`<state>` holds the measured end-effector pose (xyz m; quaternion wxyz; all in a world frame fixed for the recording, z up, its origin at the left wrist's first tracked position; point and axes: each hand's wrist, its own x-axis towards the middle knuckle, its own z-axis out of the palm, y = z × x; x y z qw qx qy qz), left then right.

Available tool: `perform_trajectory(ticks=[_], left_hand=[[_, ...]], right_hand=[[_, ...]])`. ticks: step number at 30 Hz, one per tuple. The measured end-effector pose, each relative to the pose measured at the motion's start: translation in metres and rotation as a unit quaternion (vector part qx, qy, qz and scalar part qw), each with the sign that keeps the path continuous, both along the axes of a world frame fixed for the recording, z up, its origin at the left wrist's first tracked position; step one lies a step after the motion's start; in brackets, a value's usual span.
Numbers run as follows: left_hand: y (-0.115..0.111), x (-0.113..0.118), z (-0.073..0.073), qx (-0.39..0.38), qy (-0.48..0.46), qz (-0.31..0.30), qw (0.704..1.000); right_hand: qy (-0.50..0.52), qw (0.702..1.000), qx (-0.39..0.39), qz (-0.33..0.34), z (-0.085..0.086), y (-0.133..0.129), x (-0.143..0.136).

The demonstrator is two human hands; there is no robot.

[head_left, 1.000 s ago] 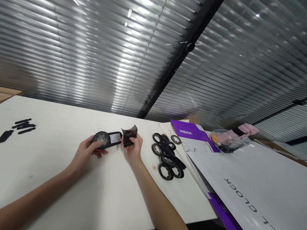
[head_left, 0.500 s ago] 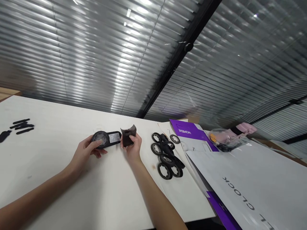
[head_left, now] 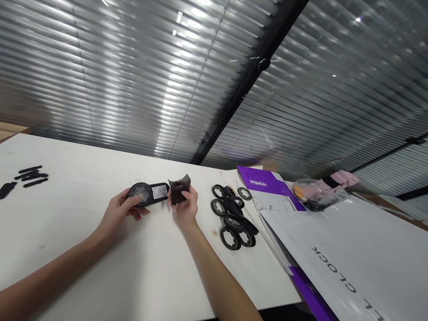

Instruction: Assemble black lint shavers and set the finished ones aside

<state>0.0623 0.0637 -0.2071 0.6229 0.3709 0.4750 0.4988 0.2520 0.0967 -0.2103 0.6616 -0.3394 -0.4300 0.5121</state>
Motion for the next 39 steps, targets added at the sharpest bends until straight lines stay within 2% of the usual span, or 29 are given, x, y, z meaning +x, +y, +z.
perform_trajectory(ticks=[16, 25, 39], left_hand=[[0.0005, -0.0003, -0.0004, 0.008, -0.003, 0.007, 1.0], [0.001, 0.0001, -0.0014, 0.015, -0.009, 0.001, 1.0], [-0.0001, 0.0, 0.0006, 0.016, -0.008, -0.002, 1.0]], right_hand=[[-0.022, 1.0, 0.001, -0.009, 0.0039, -0.0009, -0.0021], [-0.027, 1.0, 0.003, 0.002, -0.0019, 0.001, 0.001], [-0.026, 1.0, 0.003, 0.005, -0.001, 0.0011, 0.0011]])
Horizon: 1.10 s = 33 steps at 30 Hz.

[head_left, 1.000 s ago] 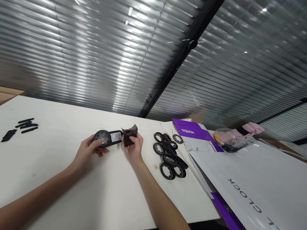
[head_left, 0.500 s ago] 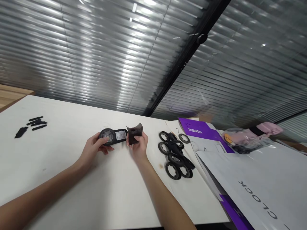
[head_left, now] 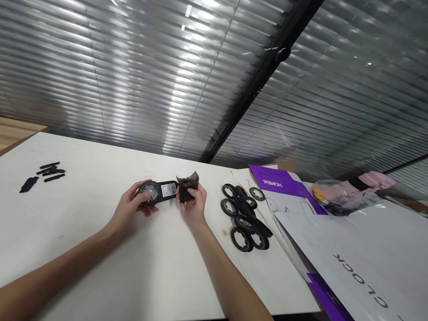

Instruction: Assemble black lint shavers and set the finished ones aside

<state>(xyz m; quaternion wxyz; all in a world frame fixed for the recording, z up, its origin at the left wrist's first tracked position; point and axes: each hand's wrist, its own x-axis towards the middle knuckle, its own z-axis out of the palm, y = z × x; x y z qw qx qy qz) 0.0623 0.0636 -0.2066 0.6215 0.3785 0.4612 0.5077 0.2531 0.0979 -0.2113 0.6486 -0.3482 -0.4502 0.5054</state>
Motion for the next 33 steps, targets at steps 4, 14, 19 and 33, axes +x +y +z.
perform_trajectory(ticks=[4, 14, 19, 33], left_hand=[[-0.0005, -0.0012, -0.0002, 0.014, 0.017, -0.01, 1.0], [0.002, -0.005, -0.0002, 0.028, 0.038, -0.111, 0.993], [0.0045, -0.0068, -0.0033, 0.023, 0.033, -0.119, 0.992], [0.0056, -0.0098, -0.0052, 0.01, 0.035, -0.115, 0.993]], right_hand=[[0.0, 1.0, 0.001, 0.005, -0.0001, -0.0003, 0.0005], [0.036, 0.998, -0.011, 0.042, 0.0, -0.0026, -0.0025], [0.016, 0.999, -0.006, 0.05, 0.0021, -0.005, -0.0044], [0.016, 0.999, 0.009, 0.048, -0.0005, -0.0042, -0.0041]])
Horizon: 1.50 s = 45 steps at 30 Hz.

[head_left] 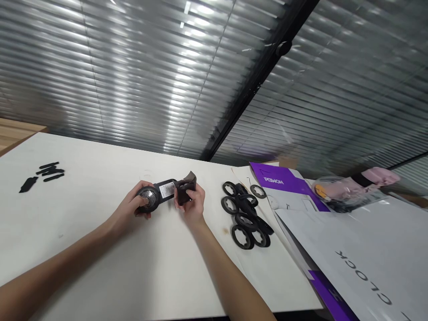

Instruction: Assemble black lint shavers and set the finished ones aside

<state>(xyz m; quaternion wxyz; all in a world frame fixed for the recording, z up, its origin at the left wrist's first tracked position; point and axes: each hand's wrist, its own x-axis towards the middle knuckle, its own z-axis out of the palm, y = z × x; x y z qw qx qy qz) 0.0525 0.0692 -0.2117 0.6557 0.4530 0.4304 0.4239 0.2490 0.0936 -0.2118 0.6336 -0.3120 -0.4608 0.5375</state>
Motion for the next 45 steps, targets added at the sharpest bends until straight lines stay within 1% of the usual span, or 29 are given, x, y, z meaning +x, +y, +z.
perform_trajectory(ticks=[4, 9, 16, 19, 22, 25, 28, 30, 33, 35, 37, 40, 45], left_hand=[[0.0, -0.001, 0.0, -0.003, -0.005, 0.012, 1.0], [0.0, -0.002, -0.002, 0.005, -0.001, 0.007, 1.0], [0.0, -0.003, -0.004, 0.014, 0.0, 0.017, 1.0], [0.001, -0.002, -0.002, 0.008, 0.0, 0.021, 1.0], [0.001, 0.0, 0.003, -0.008, 0.001, 0.021, 1.0], [0.0, 0.001, 0.008, -0.02, -0.012, 0.024, 0.999], [-0.001, 0.001, 0.01, -0.017, -0.047, 0.025, 0.998], [0.0, 0.002, 0.009, -0.012, -0.06, 0.029, 0.998], [0.001, 0.005, 0.007, -0.01, -0.055, 0.046, 0.997], [0.001, 0.007, 0.005, -0.005, -0.054, 0.053, 0.997], [0.001, 0.007, 0.004, 0.001, -0.058, 0.051, 0.997], [0.001, 0.006, 0.0, 0.002, -0.061, 0.046, 0.997], [0.001, 0.005, -0.002, 0.007, -0.062, 0.041, 0.997]], right_hand=[[-0.002, 1.0, -0.001, -0.001, 0.001, -0.001, -0.001], [-0.011, 1.0, -0.005, 0.0, 0.002, -0.002, -0.001], [0.0, 1.0, -0.005, 0.001, 0.0, -0.002, -0.001], [-0.001, 1.0, -0.004, 0.0, 0.001, -0.002, -0.002], [-0.003, 1.0, -0.003, -0.003, 0.005, -0.003, -0.001], [-0.008, 1.0, 0.002, -0.024, 0.009, -0.002, 0.001], [-0.01, 0.998, 0.002, -0.064, 0.01, 0.002, 0.003], [0.003, 0.994, -0.013, -0.108, 0.008, 0.006, 0.004], [0.005, 0.983, -0.058, -0.174, 0.005, 0.01, 0.005], [-0.012, 0.977, -0.083, -0.194, 0.003, 0.012, 0.006], [-0.031, 0.976, -0.096, -0.191, 0.002, 0.012, 0.007], [-0.039, 0.98, -0.109, -0.165, 0.003, 0.013, 0.008], [0.033, 0.977, -0.154, -0.143, 0.004, 0.017, 0.008]])
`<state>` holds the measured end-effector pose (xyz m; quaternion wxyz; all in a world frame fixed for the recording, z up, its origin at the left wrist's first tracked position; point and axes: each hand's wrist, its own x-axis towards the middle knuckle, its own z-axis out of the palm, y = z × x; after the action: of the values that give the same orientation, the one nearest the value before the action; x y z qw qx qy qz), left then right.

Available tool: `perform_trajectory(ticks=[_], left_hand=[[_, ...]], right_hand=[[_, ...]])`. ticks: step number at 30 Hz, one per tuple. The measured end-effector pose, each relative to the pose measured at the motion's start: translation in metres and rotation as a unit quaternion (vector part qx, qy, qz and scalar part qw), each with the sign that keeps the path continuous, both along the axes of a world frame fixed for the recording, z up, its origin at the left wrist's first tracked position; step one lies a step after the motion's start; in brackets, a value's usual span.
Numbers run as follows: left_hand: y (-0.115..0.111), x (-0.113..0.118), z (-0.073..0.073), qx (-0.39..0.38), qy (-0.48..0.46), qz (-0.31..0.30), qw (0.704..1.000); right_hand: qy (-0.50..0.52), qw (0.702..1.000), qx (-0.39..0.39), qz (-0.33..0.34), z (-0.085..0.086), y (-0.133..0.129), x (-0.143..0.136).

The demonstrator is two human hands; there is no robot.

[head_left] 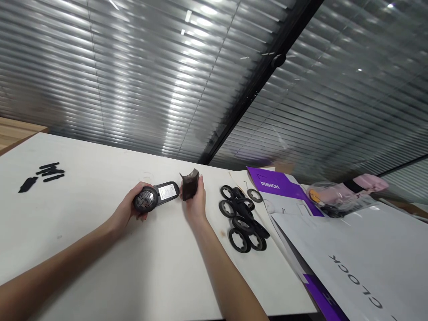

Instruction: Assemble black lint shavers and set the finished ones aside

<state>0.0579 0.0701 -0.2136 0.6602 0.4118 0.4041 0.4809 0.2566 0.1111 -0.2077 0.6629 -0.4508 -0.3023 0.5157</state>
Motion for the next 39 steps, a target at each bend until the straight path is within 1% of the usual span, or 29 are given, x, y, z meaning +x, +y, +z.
perform_trajectory(ticks=[2, 6, 9, 11, 13, 16, 20, 22, 25, 27, 29, 32, 35, 37, 39], left_hand=[[0.0, 0.001, 0.001, -0.005, -0.009, 0.005, 1.0], [0.001, 0.002, 0.004, -0.011, -0.033, 0.018, 0.999], [0.002, 0.001, 0.006, -0.025, -0.043, 0.026, 0.998], [0.002, 0.001, 0.006, -0.038, -0.045, 0.028, 0.998], [0.002, 0.001, 0.005, -0.044, -0.046, 0.026, 0.998], [0.002, 0.001, 0.005, -0.047, -0.048, 0.027, 0.997], [0.002, 0.001, 0.005, -0.057, -0.049, 0.025, 0.997], [0.002, 0.001, 0.005, -0.06, -0.049, 0.018, 0.997], [0.004, 0.001, 0.004, -0.062, -0.051, 0.008, 0.997], [0.004, 0.0, 0.003, -0.061, -0.053, 0.005, 0.997], [0.005, -0.001, 0.002, -0.058, -0.049, 0.004, 0.997], [0.004, -0.004, 0.003, -0.056, -0.037, 0.003, 0.998], [0.003, -0.006, 0.006, -0.063, -0.027, -0.021, 0.997], [0.004, -0.007, 0.008, -0.073, -0.025, -0.042, 0.996], [0.005, -0.008, 0.01, -0.084, -0.028, -0.056, 0.995]], right_hand=[[0.028, 0.999, -0.022, 0.021, 0.0, 0.002, 0.001], [0.05, 0.99, -0.069, 0.111, 0.001, 0.004, 0.007], [0.065, 0.983, -0.086, 0.151, 0.003, 0.004, 0.013], [0.068, 0.983, -0.071, 0.154, 0.005, 0.004, 0.015], [0.06, 0.987, -0.044, 0.142, 0.006, 0.004, 0.015], [0.04, 0.993, -0.005, 0.108, 0.006, 0.004, 0.014], [0.009, 0.997, 0.043, 0.057, 0.002, 0.003, 0.01], [-0.025, 0.997, 0.062, 0.046, -0.001, 0.003, 0.009], [-0.112, 0.989, 0.083, 0.042, -0.004, 0.002, 0.008], [-0.168, 0.98, 0.097, 0.052, -0.005, 0.001, 0.008], [-0.204, 0.97, 0.109, 0.081, -0.004, -0.001, 0.008], [-0.222, 0.958, 0.12, 0.135, -0.002, -0.005, 0.008], [-0.232, 0.947, 0.125, 0.183, 0.001, -0.009, 0.006], [-0.241, 0.94, 0.13, 0.204, 0.004, -0.012, 0.004], [-0.251, 0.936, 0.133, 0.206, 0.006, -0.014, 0.003]])
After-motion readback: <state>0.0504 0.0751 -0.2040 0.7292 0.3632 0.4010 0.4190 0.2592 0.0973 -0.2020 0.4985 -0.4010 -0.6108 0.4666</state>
